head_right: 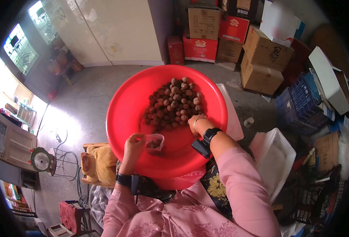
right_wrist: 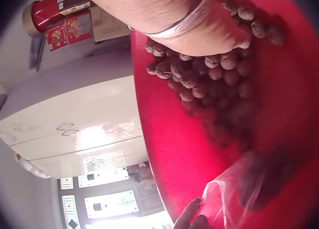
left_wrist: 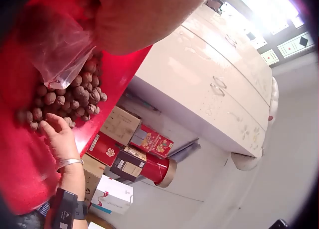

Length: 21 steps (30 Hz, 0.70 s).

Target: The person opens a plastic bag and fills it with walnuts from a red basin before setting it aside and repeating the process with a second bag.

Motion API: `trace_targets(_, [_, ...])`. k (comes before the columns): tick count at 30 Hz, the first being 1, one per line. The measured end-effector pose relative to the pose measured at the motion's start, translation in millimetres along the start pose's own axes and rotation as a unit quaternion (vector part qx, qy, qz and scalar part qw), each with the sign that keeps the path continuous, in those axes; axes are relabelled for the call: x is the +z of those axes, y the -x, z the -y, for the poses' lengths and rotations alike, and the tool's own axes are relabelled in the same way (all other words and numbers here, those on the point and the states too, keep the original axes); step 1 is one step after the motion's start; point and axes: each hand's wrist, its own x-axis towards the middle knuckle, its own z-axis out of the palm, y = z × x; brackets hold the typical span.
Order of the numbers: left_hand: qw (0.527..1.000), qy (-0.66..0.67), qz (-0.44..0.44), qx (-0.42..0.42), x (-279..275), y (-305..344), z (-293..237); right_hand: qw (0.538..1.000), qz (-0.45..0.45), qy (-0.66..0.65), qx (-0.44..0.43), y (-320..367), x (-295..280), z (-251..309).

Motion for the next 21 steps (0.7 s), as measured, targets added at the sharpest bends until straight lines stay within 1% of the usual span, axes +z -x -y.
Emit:
trace_targets(2, [1.000, -0.001, -0.002, -0.006, 0, 5, -7, 1.000, -0.009, 0.002, -0.013, -2, 9, 3])
trace_targets(4, [1.000, -0.002, -0.004, -0.012, 0, 7, -10, 0.998, 0.020, 0.052, -0.022, 0, 10, 9])
trace_targets(5, [1.000, -0.007, 0.003, 0.000, 1, 5, -5, 0.998, 0.018, 0.052, -0.024, -1, 8, 11])
trace_targets(8, [0.999, -0.019, 0.015, 0.025, 2, 7, -6, 0.981, 0.105, 0.157, -0.044, 0, -1, 23])
trace_targets(10, [0.999, -0.026, 0.016, 0.038, 2, 7, -5, 0.990, 0.077, 0.119, -0.015, -6, 14, 21])
trace_targets(11, [0.998, -0.042, 0.013, 0.039, 3, 5, -2, 0.988, 0.084, 0.125, -0.022, -14, 18, 22])
trace_targets(12, [0.997, -0.058, 0.011, 0.039, 3, 5, -3, 0.992, 0.077, 0.097, -0.019, -8, 14, 22])
trace_targets(14, [0.996, -0.077, -0.002, 0.044, 3, 6, -4, 0.985, 0.108, 0.129, -0.034, -25, 24, 22])
trace_targets(16, [0.997, -0.057, -0.026, 0.048, 6, 8, -3, 0.978, 0.126, 0.161, -0.049, -31, 26, 22])
trace_targets(17, [0.995, -0.080, -0.018, 0.049, 8, 2, 9, 0.975, 0.130, 0.170, -0.061, -33, 27, 22])
trace_targets(18, [0.995, -0.082, -0.023, 0.050, 6, 3, 4, 0.972, 0.135, 0.178, -0.073, -30, 24, 22])
trace_targets(19, [0.994, -0.102, -0.002, 0.041, 5, 5, -2, 0.976, 0.122, 0.169, -0.061, -18, 17, 22])
trace_targets(20, [0.992, -0.123, 0.020, 0.031, 4, 8, -8, 0.976, 0.118, 0.170, -0.063, -22, 20, 23])
trace_targets(21, [0.993, -0.113, 0.021, 0.009, 3, 12, -17, 0.977, 0.121, 0.165, -0.059, -21, 20, 24])
